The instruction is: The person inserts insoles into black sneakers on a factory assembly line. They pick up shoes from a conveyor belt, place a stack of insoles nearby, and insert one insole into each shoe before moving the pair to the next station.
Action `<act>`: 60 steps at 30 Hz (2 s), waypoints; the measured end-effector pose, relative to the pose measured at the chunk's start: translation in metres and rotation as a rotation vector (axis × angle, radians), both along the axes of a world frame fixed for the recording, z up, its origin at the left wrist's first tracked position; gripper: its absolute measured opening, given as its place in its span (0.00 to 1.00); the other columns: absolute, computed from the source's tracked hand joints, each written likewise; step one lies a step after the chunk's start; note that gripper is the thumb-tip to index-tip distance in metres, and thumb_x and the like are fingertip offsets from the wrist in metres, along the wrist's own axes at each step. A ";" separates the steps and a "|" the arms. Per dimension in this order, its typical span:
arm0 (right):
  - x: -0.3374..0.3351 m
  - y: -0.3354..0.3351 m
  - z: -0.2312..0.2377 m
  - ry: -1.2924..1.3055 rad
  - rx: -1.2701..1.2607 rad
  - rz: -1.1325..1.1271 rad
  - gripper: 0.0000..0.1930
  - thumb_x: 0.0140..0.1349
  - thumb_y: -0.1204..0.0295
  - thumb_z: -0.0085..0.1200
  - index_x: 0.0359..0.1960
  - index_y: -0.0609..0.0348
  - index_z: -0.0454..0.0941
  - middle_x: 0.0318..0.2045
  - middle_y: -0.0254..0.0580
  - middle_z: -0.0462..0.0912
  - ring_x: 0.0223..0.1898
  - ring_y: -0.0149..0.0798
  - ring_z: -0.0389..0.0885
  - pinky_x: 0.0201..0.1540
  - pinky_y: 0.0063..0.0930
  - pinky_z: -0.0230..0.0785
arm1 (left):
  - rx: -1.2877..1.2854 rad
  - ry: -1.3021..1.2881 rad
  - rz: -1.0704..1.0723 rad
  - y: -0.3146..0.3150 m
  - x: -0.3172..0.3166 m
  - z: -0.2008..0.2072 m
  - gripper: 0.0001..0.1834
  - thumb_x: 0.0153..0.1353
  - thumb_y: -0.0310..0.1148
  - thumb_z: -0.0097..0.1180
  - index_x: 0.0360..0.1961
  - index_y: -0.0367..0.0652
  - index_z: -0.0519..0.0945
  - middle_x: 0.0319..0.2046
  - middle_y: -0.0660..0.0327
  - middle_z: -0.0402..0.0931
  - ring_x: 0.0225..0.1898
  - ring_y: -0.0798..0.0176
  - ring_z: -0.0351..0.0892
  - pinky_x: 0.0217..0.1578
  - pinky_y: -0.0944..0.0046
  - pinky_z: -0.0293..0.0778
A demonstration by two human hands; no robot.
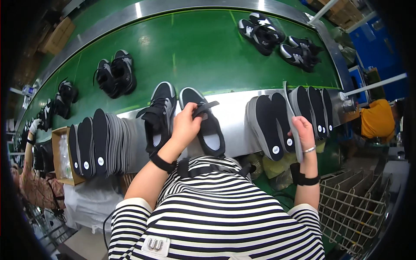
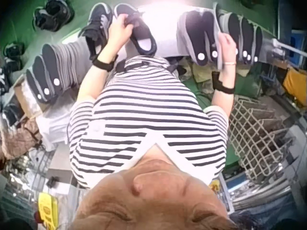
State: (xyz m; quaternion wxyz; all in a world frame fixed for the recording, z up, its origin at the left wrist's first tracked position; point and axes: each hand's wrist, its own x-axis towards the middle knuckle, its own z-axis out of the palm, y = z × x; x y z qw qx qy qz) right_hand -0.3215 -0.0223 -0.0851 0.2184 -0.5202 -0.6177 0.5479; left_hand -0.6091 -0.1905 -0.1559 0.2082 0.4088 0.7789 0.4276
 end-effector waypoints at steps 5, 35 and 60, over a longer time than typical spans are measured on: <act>-0.060 -0.046 0.034 -0.020 -0.394 0.593 0.10 0.52 0.69 0.50 0.20 0.63 0.74 0.16 0.26 0.70 0.21 0.20 0.65 0.24 0.15 0.58 | 0.091 -0.232 0.001 0.010 0.011 -0.003 0.12 0.47 0.29 0.54 0.33 0.39 0.68 0.26 0.52 0.75 0.28 0.52 0.75 0.28 0.61 0.69; -0.174 -0.066 -0.056 -1.023 0.581 1.381 0.09 0.44 0.76 0.49 0.28 0.61 0.76 0.27 0.48 0.78 0.33 0.44 0.77 0.35 0.33 0.69 | 0.095 -0.231 -0.016 0.015 0.029 -0.009 0.12 0.47 0.32 0.55 0.32 0.39 0.70 0.20 0.48 0.73 0.27 0.45 0.73 0.27 0.55 0.67; -0.149 -0.064 -0.034 -1.229 0.390 1.641 0.17 0.48 0.69 0.44 0.41 0.60 0.72 0.38 0.48 0.77 0.44 0.42 0.74 0.58 0.53 0.35 | 0.041 -0.191 -0.046 0.015 0.026 -0.011 0.12 0.49 0.32 0.54 0.33 0.38 0.68 0.22 0.49 0.74 0.26 0.47 0.74 0.26 0.56 0.68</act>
